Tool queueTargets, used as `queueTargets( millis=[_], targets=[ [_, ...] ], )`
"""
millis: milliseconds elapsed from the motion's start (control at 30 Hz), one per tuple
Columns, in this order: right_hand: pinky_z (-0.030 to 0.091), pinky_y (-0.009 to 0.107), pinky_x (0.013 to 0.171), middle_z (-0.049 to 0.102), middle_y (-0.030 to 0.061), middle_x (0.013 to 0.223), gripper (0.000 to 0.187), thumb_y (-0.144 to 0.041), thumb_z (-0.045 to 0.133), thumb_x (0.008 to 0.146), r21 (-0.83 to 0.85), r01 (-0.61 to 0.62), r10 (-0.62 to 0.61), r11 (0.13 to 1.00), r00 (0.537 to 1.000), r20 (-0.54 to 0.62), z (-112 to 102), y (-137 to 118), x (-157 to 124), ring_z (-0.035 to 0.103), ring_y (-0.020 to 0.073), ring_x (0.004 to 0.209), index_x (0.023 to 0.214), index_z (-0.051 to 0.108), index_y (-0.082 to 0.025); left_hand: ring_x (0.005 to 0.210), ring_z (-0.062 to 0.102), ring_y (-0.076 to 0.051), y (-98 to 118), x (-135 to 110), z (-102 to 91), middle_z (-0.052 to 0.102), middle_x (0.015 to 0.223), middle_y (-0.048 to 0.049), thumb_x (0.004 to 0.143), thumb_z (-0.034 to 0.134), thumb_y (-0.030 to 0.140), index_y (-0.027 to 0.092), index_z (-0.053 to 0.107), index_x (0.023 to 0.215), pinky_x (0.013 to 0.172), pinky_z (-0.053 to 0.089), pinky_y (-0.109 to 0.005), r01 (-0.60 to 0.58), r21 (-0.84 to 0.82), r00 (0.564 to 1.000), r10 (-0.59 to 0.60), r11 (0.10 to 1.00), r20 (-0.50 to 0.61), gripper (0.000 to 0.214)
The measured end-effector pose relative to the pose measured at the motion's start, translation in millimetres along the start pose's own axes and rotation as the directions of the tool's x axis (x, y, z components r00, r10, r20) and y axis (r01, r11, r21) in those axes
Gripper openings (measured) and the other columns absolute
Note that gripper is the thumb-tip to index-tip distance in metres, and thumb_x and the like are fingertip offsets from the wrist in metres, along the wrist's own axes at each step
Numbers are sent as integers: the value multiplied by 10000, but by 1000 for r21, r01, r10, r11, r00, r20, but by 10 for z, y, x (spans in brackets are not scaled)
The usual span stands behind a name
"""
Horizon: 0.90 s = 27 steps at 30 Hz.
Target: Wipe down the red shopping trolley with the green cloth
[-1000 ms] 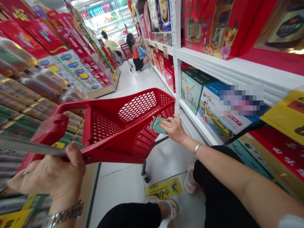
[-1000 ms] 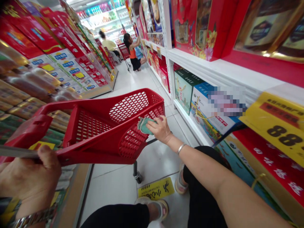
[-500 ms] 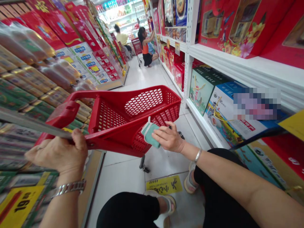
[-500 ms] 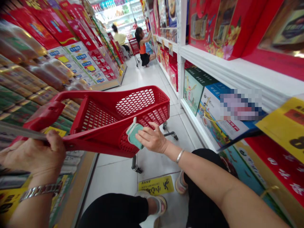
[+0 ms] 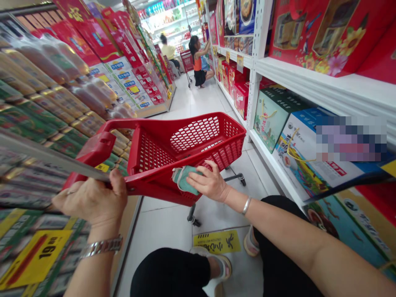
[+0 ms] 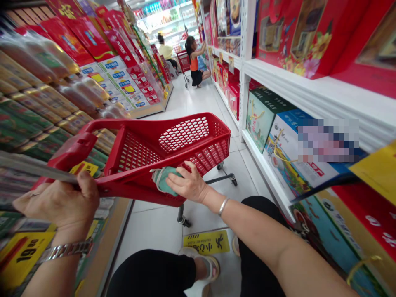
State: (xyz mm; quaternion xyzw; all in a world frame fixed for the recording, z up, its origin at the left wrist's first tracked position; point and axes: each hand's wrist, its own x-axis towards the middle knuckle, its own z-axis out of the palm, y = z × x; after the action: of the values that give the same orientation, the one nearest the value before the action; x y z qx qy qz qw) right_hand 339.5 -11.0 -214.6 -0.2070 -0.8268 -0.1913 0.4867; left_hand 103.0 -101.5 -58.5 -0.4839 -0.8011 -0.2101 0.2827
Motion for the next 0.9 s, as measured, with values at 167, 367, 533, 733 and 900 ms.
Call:
queueTargets(
  millis=[167,367,533,733,900],
  targets=[
    [286,469,1092,756,-7,1084,217,-161,541,987,-99,-92,97,991,994,51,-229,325,-204,544,183,996,1045,727,-254,601,131,-146,-126,63,33,180,579,49,809,425,489,289,190,617,735,195,-405,-29,-23,999,28,999,-35,364],
    [239,461,1061,751,21,1082,340,-65,577,844,-202,-306,346,930,916,204,-447,733,-450,523,218,994,1098,723,-239,604,111,-150,-225,83,60,172,586,50,813,375,499,297,190,618,744,203,-418,-36,-41,997,34,999,-68,336],
    [275,474,1012,732,72,993,345,-97,611,738,-245,-485,527,840,837,147,-531,896,-471,534,261,986,1043,735,-198,609,88,-143,-277,69,24,144,611,69,826,321,555,315,153,641,732,160,-407,-11,-15,998,10,1000,-59,346],
    [317,473,1031,740,72,1044,310,-180,575,795,-72,-372,371,926,928,-25,-516,647,-200,583,254,1027,1069,717,-207,617,81,-139,-364,11,-20,138,603,69,826,324,586,319,157,634,732,151,-403,12,0,998,-12,1000,-68,369],
    [290,486,1110,726,46,1230,284,-157,526,900,110,-139,148,984,986,-75,-327,60,169,561,225,1226,1107,701,-240,611,84,-134,-343,-118,-97,146,563,63,844,368,547,308,171,616,723,163,-397,27,22,995,-25,999,-96,384]
  ],
)
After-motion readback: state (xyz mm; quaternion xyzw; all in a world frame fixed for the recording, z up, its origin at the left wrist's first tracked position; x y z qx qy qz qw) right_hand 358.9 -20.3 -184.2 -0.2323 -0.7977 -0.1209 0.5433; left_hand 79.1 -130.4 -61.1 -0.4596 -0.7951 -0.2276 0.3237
